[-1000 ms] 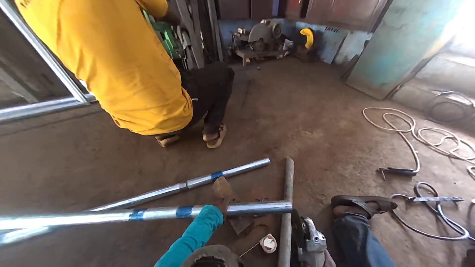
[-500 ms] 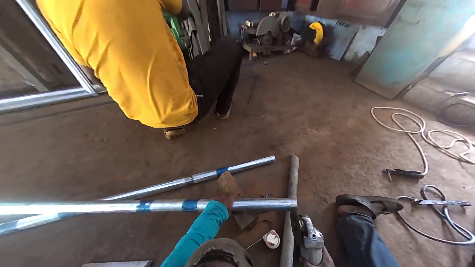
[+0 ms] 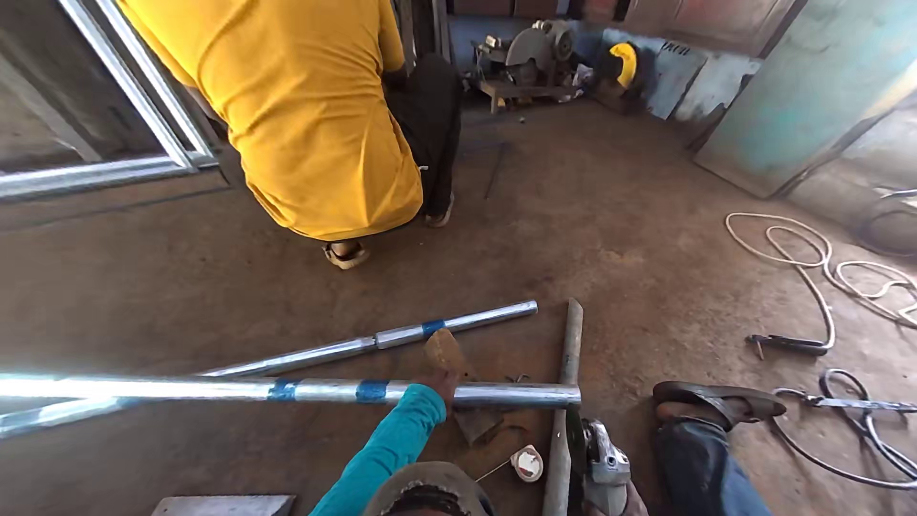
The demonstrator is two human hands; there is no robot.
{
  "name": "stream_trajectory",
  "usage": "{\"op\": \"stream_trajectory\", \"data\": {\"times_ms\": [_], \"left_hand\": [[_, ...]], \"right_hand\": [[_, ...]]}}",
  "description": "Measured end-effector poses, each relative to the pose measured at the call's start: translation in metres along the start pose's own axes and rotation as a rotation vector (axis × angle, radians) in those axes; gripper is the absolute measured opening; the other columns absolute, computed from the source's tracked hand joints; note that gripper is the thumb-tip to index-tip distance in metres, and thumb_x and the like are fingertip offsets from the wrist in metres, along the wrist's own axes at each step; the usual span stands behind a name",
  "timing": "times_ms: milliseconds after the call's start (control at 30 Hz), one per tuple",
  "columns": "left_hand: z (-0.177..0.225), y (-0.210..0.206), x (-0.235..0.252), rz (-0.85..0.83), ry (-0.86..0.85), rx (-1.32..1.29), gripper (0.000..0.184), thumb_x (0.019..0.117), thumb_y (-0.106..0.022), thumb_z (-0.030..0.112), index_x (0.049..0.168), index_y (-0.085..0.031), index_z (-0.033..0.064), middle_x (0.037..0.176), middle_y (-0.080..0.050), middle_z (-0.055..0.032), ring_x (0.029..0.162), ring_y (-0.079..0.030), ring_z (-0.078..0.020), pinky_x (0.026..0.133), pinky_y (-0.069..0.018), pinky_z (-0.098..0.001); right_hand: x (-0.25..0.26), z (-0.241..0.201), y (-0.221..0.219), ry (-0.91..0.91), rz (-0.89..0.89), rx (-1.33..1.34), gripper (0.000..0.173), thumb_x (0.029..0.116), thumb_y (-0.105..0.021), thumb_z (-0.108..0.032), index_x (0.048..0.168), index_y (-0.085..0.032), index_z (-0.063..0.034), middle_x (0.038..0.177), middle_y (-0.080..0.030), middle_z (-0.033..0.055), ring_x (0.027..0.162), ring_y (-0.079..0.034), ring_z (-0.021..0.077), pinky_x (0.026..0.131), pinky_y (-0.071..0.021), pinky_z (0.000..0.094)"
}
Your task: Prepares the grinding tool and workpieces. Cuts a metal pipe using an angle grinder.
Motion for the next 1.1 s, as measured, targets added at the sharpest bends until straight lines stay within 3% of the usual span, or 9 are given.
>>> {"op": "stream_trajectory", "data": {"times_ms": [200, 467, 567, 633, 700, 900, 1100], "left_hand": [[-0.003, -0.004, 0.004, 0.007, -0.014, 0.031, 0.073, 0.0891, -0.073, 0.02, 0.154, -0.042, 0.0103, 0.151, -0.051, -0.0213, 0.136, -0.053, -0.0433, 0.107, -0.0444, -0.0649], [-0.004, -0.007, 0.004, 0.03, -0.023, 0.017, 0.07, 0.0902, -0.075, 0.023, 0.152, -0.046, 0.0106, 0.15, -0.052, -0.0197, 0.137, -0.052, -0.0406, 0.108, -0.0447, -0.0624], [-0.002, -0.003, -0.006, 0.019, -0.03, 0.013, 0.063, 0.0972, -0.068, 0.022, 0.154, -0.044, 0.0096, 0.152, -0.05, -0.0211, 0.138, -0.051, -0.041, 0.109, -0.0435, -0.0618], [-0.006, -0.015, 0.003, 0.058, -0.032, -0.031, 0.071, 0.0934, -0.072, 0.022, 0.156, -0.041, 0.0097, 0.152, -0.05, -0.0235, 0.138, -0.05, -0.0434, 0.109, -0.0421, -0.0642], [-0.012, -0.029, 0.019, 0.129, -0.025, -0.038, 0.075, 0.086, -0.079, 0.025, 0.152, -0.047, 0.0114, 0.146, -0.055, -0.0233, 0.133, -0.055, -0.0439, 0.106, -0.0446, -0.066], [-0.014, -0.032, 0.024, 0.166, -0.046, -0.049, 0.08, 0.0815, -0.083, 0.026, 0.151, -0.048, 0.0112, 0.146, -0.053, -0.0256, 0.137, -0.05, -0.046, 0.107, -0.0427, -0.0677], [-0.005, -0.009, 0.002, 0.099, -0.046, 0.033, 0.073, 0.0873, -0.078, 0.028, 0.151, -0.047, 0.0112, 0.144, -0.056, -0.0224, 0.133, -0.055, -0.0435, 0.103, -0.0471, -0.0648]], "right_hand": [[0.008, 0.022, -0.008, 0.06, 0.033, -0.002, 0.097, 0.0617, -0.09, -0.039, 0.137, -0.051, 0.0091, 0.118, -0.068, 0.0261, 0.109, -0.068, 0.0354, 0.099, -0.0526, 0.0532], [0.012, 0.024, -0.01, 0.094, 0.037, -0.006, 0.099, 0.0597, -0.091, -0.032, 0.139, -0.049, 0.0106, 0.117, -0.068, 0.029, 0.107, -0.068, 0.0398, 0.098, -0.0524, 0.057], [0.014, 0.021, -0.009, 0.052, 0.024, 0.0, 0.1, 0.0588, -0.091, -0.029, 0.142, -0.048, 0.0067, 0.121, -0.068, 0.0259, 0.11, -0.068, 0.037, 0.099, -0.053, 0.0554], [0.013, 0.017, -0.008, 0.013, 0.017, 0.005, 0.098, 0.0585, -0.091, -0.027, 0.141, -0.049, 0.005, 0.121, -0.067, 0.0248, 0.111, -0.067, 0.0357, 0.099, -0.0533, 0.055], [0.015, 0.018, -0.009, 0.019, 0.022, -0.018, 0.097, 0.0581, -0.091, -0.029, 0.139, -0.051, 0.0051, 0.121, -0.068, 0.0239, 0.11, -0.068, 0.0344, 0.098, -0.0538, 0.0538], [0.016, 0.013, -0.009, 0.037, 0.025, -0.015, 0.09, 0.0611, -0.09, -0.029, 0.136, -0.054, 0.0052, 0.118, -0.069, 0.0238, 0.108, -0.068, 0.0339, 0.098, -0.0536, 0.0536], [0.023, 0.014, -0.005, 0.139, 0.05, -0.04, 0.092, 0.0593, -0.087, -0.036, 0.134, -0.055, 0.0069, 0.116, -0.07, 0.024, 0.106, -0.069, 0.0344, 0.096, -0.0544, 0.054]]}}
Point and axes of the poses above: each hand's wrist, its own x-axis towards the middle knuckle, its own y-axis out of the back of the hand, z = x × y, the point moved 2 cm from there along x, towards the middle knuckle
